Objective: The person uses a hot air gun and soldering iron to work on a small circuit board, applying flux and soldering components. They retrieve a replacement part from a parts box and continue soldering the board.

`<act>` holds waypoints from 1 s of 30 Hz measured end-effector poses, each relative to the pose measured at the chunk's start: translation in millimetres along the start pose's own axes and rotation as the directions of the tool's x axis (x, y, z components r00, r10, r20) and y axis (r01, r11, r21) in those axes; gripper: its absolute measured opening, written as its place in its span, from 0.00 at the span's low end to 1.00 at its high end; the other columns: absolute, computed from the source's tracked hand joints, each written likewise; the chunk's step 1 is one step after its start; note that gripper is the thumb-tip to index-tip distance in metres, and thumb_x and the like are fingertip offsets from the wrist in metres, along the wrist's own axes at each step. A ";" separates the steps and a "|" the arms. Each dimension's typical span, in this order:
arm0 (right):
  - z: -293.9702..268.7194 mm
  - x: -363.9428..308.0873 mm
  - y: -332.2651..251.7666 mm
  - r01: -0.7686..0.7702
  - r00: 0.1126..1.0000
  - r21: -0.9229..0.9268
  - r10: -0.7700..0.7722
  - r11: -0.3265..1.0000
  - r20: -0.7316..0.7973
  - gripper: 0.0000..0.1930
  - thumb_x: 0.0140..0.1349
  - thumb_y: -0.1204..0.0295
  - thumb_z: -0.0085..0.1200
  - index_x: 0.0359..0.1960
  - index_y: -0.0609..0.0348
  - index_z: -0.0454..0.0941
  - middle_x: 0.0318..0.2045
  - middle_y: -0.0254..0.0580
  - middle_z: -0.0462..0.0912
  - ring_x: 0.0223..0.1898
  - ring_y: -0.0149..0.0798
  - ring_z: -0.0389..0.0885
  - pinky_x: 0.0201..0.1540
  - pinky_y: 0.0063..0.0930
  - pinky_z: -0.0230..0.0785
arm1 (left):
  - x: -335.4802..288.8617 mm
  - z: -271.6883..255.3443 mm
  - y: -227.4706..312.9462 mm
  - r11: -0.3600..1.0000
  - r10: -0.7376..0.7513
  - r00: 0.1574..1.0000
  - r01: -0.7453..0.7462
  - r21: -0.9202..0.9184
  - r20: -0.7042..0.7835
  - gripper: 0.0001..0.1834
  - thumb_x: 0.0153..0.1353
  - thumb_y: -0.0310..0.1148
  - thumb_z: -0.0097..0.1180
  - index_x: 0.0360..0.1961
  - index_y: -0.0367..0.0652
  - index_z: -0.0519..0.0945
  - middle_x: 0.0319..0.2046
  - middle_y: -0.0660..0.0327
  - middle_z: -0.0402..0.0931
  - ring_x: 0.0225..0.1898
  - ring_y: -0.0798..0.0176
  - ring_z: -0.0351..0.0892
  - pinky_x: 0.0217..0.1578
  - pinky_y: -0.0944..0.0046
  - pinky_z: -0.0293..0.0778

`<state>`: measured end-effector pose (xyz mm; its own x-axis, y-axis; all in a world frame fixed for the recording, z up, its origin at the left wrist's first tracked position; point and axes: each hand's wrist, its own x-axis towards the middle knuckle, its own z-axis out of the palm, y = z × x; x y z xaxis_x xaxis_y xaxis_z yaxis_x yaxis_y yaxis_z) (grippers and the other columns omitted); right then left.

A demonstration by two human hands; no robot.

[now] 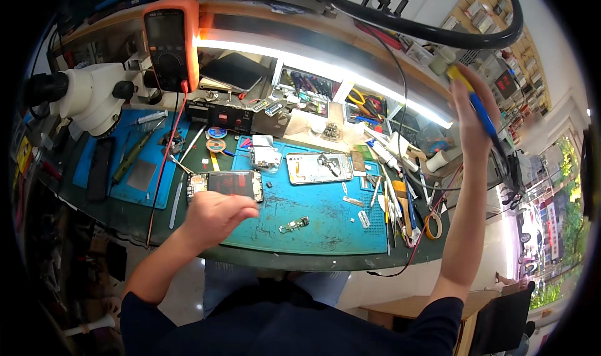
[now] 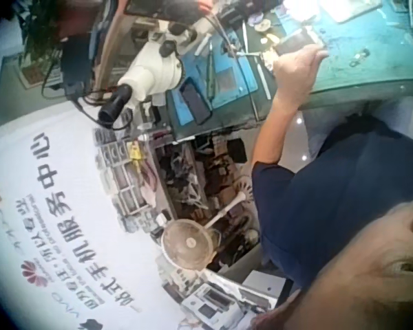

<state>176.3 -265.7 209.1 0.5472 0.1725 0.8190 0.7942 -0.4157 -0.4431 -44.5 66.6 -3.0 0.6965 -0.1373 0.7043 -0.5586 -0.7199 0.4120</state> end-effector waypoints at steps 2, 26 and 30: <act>17.6 31.4 2.9 0.094 0.990 -0.075 -0.085 0.993 0.110 0.14 0.68 0.63 0.65 0.47 0.60 0.86 0.34 0.32 0.84 0.33 0.24 0.83 0.34 0.17 0.73 | -20.1 -17.5 -15.7 0.999 -0.038 0.997 0.037 -0.004 -0.061 0.09 0.65 0.37 0.65 0.30 0.46 0.84 0.21 0.62 0.81 0.21 0.55 0.82 0.23 0.60 0.74; -7.5 29.1 7.1 -0.209 0.950 0.202 0.247 0.957 -0.189 0.16 0.66 0.59 0.62 0.39 0.61 0.86 0.23 0.31 0.79 0.18 0.20 0.66 0.22 0.16 0.50 | 40.6 9.5 -108.5 0.953 -0.231 0.943 0.168 0.252 0.242 0.06 0.59 0.33 0.66 0.36 0.44 0.84 0.37 0.60 0.76 0.46 0.52 0.78 0.47 0.53 0.75; -28.4 -4.8 11.5 -0.240 0.950 0.205 0.273 0.949 -0.150 0.16 0.67 0.59 0.60 0.43 0.61 0.87 0.24 0.31 0.78 0.20 0.20 0.66 0.25 0.16 0.51 | 49.9 22.1 -112.7 0.909 -0.364 0.869 0.252 0.333 0.335 0.07 0.60 0.33 0.66 0.36 0.42 0.83 0.38 0.56 0.77 0.46 0.48 0.79 0.46 0.51 0.75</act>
<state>175.2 -296.7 210.5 0.6972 -0.0833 0.7120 0.6763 -0.2530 -0.6918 63.2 125.9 -27.0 0.9595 -0.0857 0.2682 -0.1822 -0.9151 0.3597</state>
